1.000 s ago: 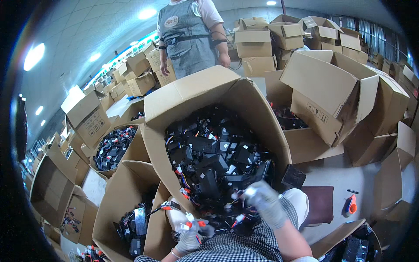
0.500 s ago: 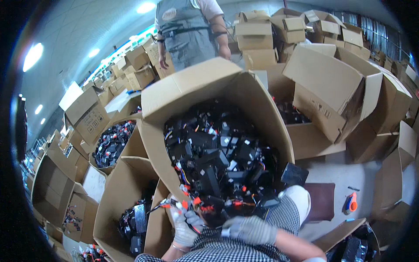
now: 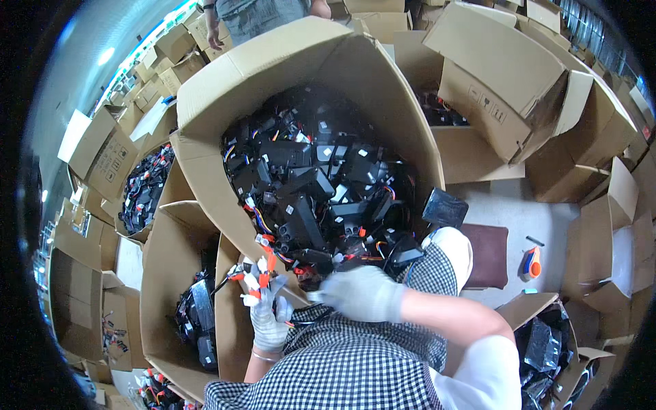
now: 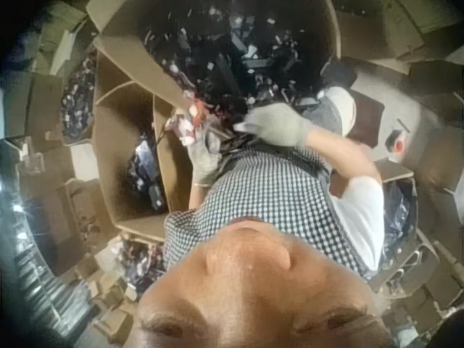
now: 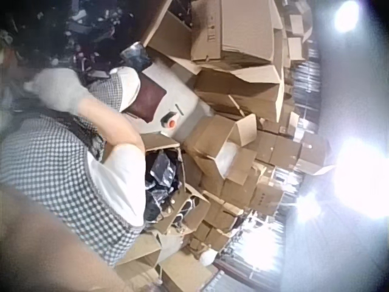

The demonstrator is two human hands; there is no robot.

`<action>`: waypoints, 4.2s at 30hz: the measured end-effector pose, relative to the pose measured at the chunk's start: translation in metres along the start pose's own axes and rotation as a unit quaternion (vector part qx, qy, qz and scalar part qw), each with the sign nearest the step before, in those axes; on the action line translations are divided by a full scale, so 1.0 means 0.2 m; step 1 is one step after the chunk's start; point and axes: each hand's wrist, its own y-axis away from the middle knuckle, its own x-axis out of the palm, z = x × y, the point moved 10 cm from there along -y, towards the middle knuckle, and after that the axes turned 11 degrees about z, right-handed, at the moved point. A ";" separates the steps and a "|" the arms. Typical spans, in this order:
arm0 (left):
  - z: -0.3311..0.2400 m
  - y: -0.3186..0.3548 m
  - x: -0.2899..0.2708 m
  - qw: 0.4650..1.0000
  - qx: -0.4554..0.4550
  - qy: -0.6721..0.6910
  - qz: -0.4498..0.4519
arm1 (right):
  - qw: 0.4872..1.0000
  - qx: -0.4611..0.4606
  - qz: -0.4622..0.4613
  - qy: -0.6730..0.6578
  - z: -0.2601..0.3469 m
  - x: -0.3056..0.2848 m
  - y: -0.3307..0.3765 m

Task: The person sorts electronic components with wiring and screens by hand, transferring them from one cardboard box into other cardboard boxes.

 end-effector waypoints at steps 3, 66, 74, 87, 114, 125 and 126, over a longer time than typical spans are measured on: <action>-0.03 -0.04 0.02 0.998 0.008 -0.022 0.059 | 0.979 0.179 0.017 0.099 -0.23 -0.09 -0.30; 0.09 -0.03 0.03 0.991 -0.041 -0.100 0.081 | 0.884 0.370 0.287 -0.012 -0.82 0.70 0.52; 0.16 0.01 0.00 0.994 -0.064 -0.054 0.064 | 0.982 0.124 -0.122 -0.073 -0.72 0.06 0.46; 0.00 -0.09 0.21 0.988 0.108 -0.098 0.057 | 0.944 0.135 -0.142 -0.264 -0.21 0.40 0.09; -0.64 -0.01 0.36 0.894 0.210 0.258 0.301 | 0.881 0.155 -0.086 -0.439 -0.70 0.24 0.46; -0.29 0.01 -0.08 0.982 0.161 0.056 -0.075 | 0.641 0.253 -0.371 -0.623 -0.78 0.25 0.97; -0.25 -0.01 -0.04 0.989 0.134 0.025 -0.066 | 0.749 0.237 -0.316 -0.533 -0.71 0.18 0.86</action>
